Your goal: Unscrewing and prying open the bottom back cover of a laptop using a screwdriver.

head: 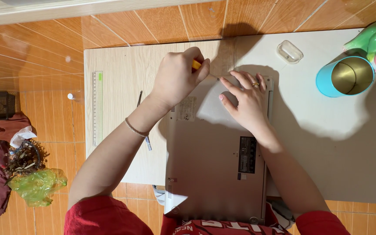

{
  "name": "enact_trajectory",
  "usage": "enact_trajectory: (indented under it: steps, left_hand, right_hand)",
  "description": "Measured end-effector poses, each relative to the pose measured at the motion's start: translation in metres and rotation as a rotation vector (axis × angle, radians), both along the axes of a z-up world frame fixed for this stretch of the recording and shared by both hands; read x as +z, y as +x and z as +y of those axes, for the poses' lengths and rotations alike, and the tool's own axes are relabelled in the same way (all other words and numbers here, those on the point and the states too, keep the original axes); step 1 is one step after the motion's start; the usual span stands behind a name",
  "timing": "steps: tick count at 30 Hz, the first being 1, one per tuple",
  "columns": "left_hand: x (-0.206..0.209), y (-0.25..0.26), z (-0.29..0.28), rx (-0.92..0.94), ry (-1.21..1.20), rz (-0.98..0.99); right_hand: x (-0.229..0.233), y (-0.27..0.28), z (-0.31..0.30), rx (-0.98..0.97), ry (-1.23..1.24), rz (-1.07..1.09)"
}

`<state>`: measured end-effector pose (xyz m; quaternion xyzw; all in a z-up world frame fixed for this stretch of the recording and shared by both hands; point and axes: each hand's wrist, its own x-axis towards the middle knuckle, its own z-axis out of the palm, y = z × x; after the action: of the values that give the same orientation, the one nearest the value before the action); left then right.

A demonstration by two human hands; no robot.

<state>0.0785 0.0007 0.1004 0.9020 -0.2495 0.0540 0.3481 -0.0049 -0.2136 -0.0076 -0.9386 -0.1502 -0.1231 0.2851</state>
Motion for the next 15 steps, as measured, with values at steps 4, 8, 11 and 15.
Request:
enact_trajectory:
  steps: [4,8,11,15]
  left_hand:
    - [0.0001,-0.0004,-0.0003,0.004,-0.007,0.027]
    - [-0.0021,-0.0011,0.0006,-0.009,-0.003,-0.012]
    - [-0.0014,-0.0023,0.0004,-0.009,-0.004,-0.014]
    - [-0.0005,-0.0041,0.0007,-0.012,-0.001,0.013]
  right_hand:
    - [-0.0009,0.0000,-0.0001,-0.001,0.001,0.003]
    - [-0.0008,-0.0005,-0.0002,-0.002,-0.018,0.004]
    - [0.0001,-0.0015,0.0015,-0.005,-0.056,-0.013]
    - [-0.0002,-0.0022,0.0029,-0.012,-0.085,-0.021]
